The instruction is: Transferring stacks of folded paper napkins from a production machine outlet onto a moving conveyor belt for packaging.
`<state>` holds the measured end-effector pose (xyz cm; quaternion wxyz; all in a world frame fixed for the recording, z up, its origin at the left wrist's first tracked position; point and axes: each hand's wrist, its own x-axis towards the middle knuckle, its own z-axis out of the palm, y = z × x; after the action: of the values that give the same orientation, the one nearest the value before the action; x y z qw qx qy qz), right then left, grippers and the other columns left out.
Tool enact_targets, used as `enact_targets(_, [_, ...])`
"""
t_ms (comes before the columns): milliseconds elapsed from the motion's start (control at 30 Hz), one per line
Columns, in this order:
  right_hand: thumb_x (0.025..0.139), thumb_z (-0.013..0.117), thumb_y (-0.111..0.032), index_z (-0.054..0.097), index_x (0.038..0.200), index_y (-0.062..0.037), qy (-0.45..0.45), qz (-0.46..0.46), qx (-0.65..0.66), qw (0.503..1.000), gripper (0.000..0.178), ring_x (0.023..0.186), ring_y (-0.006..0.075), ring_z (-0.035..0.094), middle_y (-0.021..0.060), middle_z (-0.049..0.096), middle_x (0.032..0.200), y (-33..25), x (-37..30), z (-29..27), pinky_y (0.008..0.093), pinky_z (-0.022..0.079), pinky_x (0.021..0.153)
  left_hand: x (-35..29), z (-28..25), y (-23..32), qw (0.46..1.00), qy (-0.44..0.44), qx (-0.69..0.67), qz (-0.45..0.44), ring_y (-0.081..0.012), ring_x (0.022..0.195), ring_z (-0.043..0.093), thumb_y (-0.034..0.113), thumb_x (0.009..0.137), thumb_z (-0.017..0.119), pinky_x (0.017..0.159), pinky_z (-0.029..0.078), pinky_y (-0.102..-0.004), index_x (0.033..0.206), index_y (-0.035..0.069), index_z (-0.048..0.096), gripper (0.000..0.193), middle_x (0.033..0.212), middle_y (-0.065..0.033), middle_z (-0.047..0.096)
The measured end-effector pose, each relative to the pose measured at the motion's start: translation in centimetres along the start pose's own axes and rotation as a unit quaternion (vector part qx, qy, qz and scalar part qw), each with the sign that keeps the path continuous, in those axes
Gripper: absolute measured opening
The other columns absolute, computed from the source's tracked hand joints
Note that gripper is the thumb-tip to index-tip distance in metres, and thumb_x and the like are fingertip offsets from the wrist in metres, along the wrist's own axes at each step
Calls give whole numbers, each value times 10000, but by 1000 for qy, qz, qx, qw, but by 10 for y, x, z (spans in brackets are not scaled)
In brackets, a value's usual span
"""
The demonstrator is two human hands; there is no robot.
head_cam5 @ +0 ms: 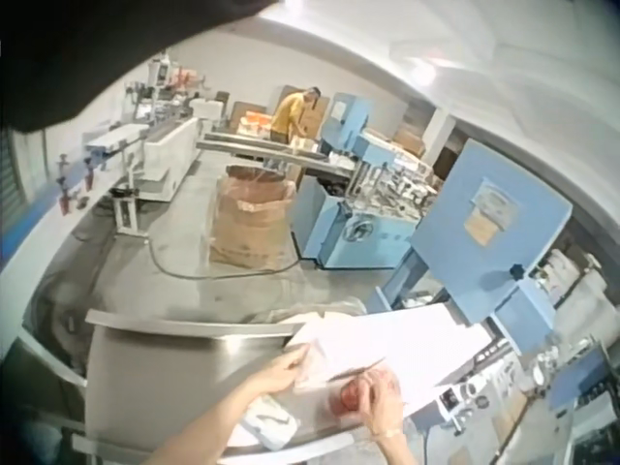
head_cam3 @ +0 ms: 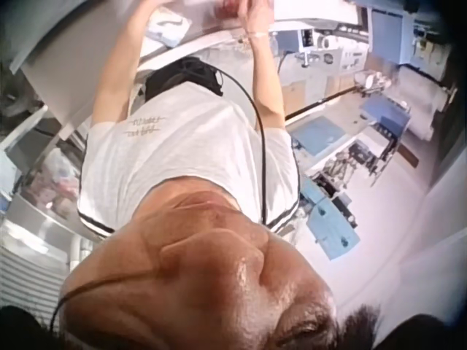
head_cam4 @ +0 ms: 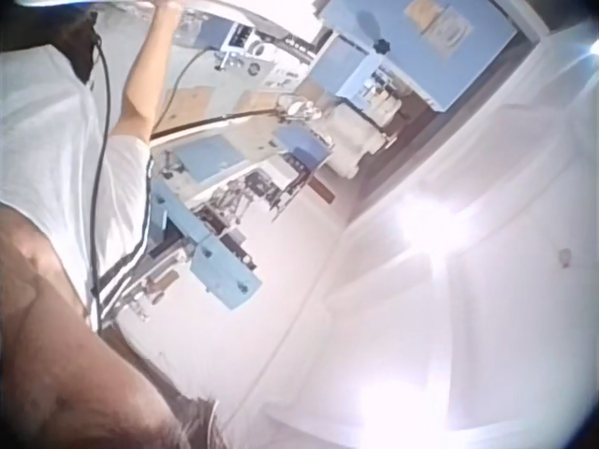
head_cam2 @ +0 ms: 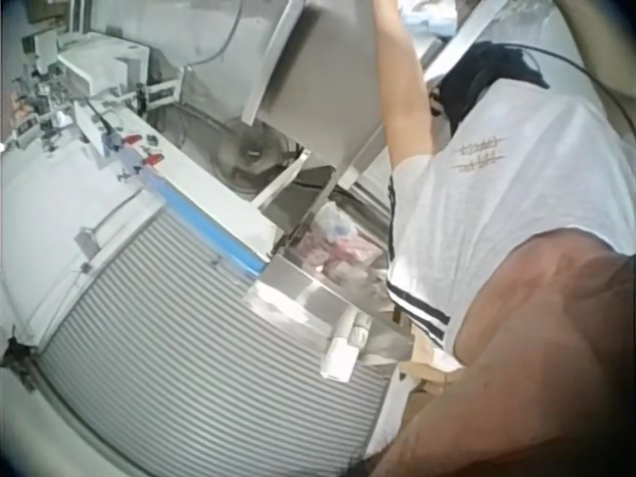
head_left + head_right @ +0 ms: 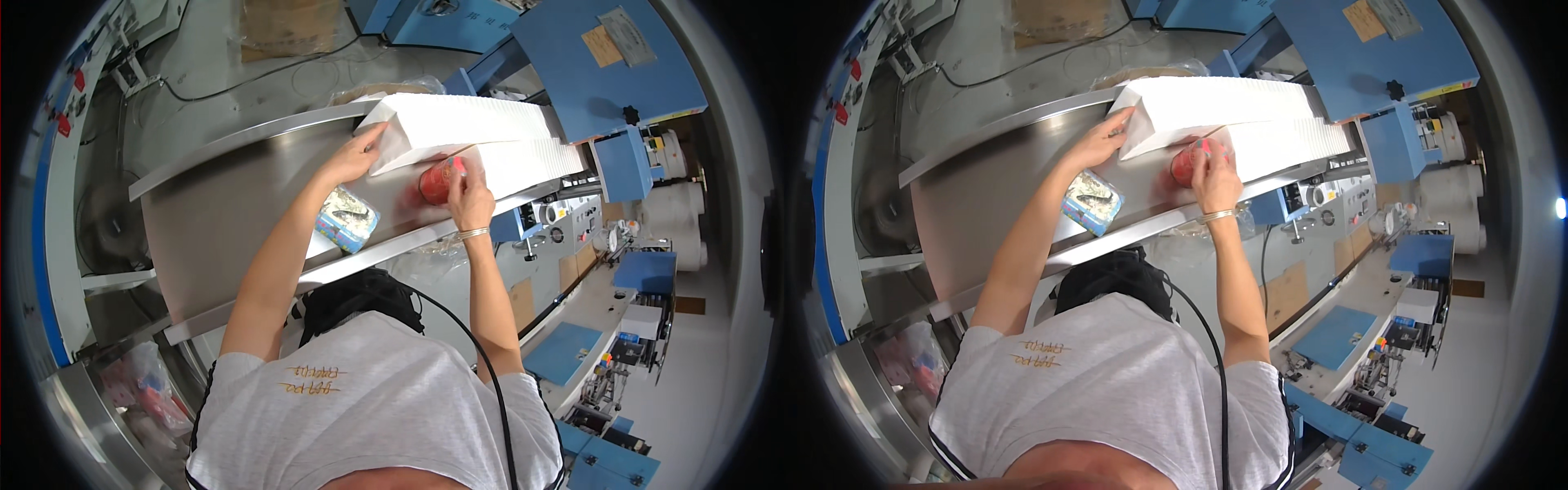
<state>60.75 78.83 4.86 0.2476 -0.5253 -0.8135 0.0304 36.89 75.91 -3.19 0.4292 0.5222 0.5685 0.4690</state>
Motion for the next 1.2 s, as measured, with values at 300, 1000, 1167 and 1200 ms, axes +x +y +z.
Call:
enact_targets(300, [864, 591, -348, 559, 1160, -78, -65, 46, 21, 997, 402, 654, 393, 636, 161, 654, 679, -2, -14, -10, 470, 501, 609, 4, 5, -5, 998, 49, -42, -24, -237, 967, 591, 195, 874, 517, 852, 450, -321, 1333, 148, 472, 463, 1068, -153, 612])
enact_targets(1000, [551, 784, -222, 508, 1204, -130, -169, -226, 114, 953, 714, 925, 349, 486, 144, 509, 1149, -98, -53, -14, 433, 410, 819, 4, -8, 33, 975, 49, -174, -127, -164, 853, 554, 279, 906, 538, 722, 477, -334, 1181, 77, 540, 340, 989, -66, 595])
enact_targets(1167, [593, 795, -299, 512, 1193, -113, -154, -237, 157, 946, 689, 1082, 363, 484, 172, 460, 1309, -97, -58, 11, 456, 382, 876, 9, 6, 43, 959, 107, -172, -197, -214, 1016, 533, 381, 890, 547, 794, 492, -420, 1198, 59, 505, 448, 1141, -86, 551])
enact_targets(1200, [593, 792, -289, 517, 1184, -114, -162, -240, 159, 944, 674, 1069, 363, 487, 171, 456, 1306, -97, -57, 14, 455, 389, 871, 9, 8, 46, 952, 131, -183, -208, -236, 1069, 514, 389, 887, 545, 811, 492, -441, 1218, 51, 484, 477, 1190, -97, 525])
